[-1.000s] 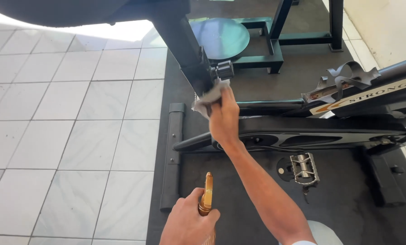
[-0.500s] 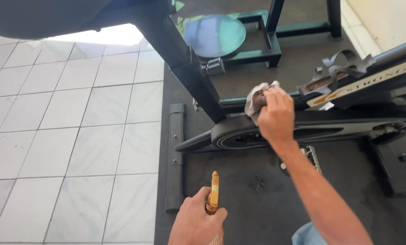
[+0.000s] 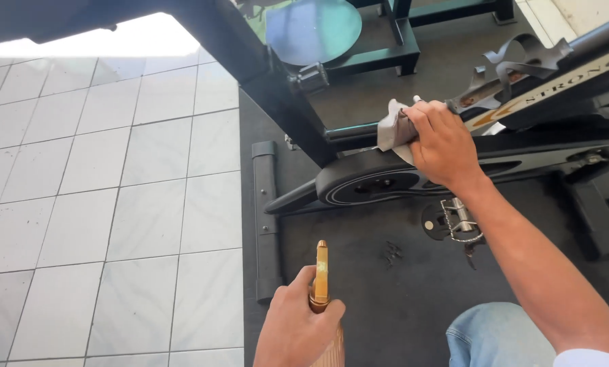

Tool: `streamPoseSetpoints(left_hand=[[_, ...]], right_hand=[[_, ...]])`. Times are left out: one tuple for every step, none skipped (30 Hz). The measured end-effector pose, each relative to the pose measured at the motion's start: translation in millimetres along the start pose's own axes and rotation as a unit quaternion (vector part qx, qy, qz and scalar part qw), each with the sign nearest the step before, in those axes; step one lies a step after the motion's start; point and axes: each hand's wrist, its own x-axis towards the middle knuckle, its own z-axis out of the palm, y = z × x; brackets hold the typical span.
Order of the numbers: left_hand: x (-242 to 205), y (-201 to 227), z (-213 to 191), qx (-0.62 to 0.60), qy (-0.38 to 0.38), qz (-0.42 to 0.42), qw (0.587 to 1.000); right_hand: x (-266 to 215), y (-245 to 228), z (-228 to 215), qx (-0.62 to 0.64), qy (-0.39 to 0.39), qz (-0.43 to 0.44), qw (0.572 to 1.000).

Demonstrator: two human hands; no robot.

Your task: Cleaning and detailing a stationary exercise bike using a spray bottle and a cloth.

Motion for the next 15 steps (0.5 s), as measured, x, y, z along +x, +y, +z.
streamPoseSetpoints(left_hand=[[-2.9,-3.8,-3.5,-0.002,0.003,0.001,1.0],[-5.8,-6.4,-5.4,-0.003,0.006,0.003,1.0],[-6.7,-9.2,-7.4,-0.011,0.005,0.005,1.0],[-7.3,-9.3,-6.5,-0.014,0.01,-0.005,1.0],[-6.7,-5.9,-4.6,-0.007,0.012,-0.011,1.0],[-1.7,-5.7,5.0,-0.003,0.007,-0.004,1.0],[2.7,-5.7,12.4,0.013,0.014,-0.009,1.0],[7.3,-5.8,19.7,0.03,0.023,-0.014,0.999],[7.5,-2.1,25.4,0.04,0.017,-0.01,0.999],[7.7,0.3,29.9,0.017,0.024,-0.003,1.0],[7.9,2.3,35.0,-0.008,0.031,0.005,0.999],[6.1,3.6,38.0,-0.001,0.024,0.009,1.0],[5.2,6.5,39.2,0.004,0.02,-0.018,1.0],[4.5,8.7,39.2,0.009,0.017,-0.046,0.999],[6.8,4.3,40.3,0.006,0.015,-0.043,0.999]], right_hand=[[0.6,-8.6,-0.1,-0.066,0.005,0.024,0.998],[0.3,-15.6,-1.0,-0.132,0.011,0.048,0.99],[14.6,-28.4,8.8,-0.135,0.008,0.041,0.99],[26.9,-38.1,17.5,-0.071,0.014,0.045,0.996],[33.1,-43.7,22.0,-0.013,0.022,0.058,0.998],[36.8,-53.5,24.5,-0.023,0.022,0.062,0.998],[39.6,-64.8,28.4,-0.041,0.029,0.005,0.999],[43.1,-75.4,32.9,-0.06,0.034,-0.052,0.996],[31.8,-64.8,17.9,-0.066,0.034,-0.042,0.996],[20.8,-56.3,3.5,0.007,0.045,-0.039,0.998],[10.4,-47.9,-11.9,0.078,0.056,-0.038,0.995],[-19.2,-27.5,-19.4,0.071,0.056,-0.031,0.995],[-41.4,-5.7,-26.3,0.037,0.081,0.004,0.996],[-62.8,15.3,-32.8,0.002,0.108,0.039,0.993],[-72.1,20.0,-33.3,0.0,0.106,0.036,0.994]])
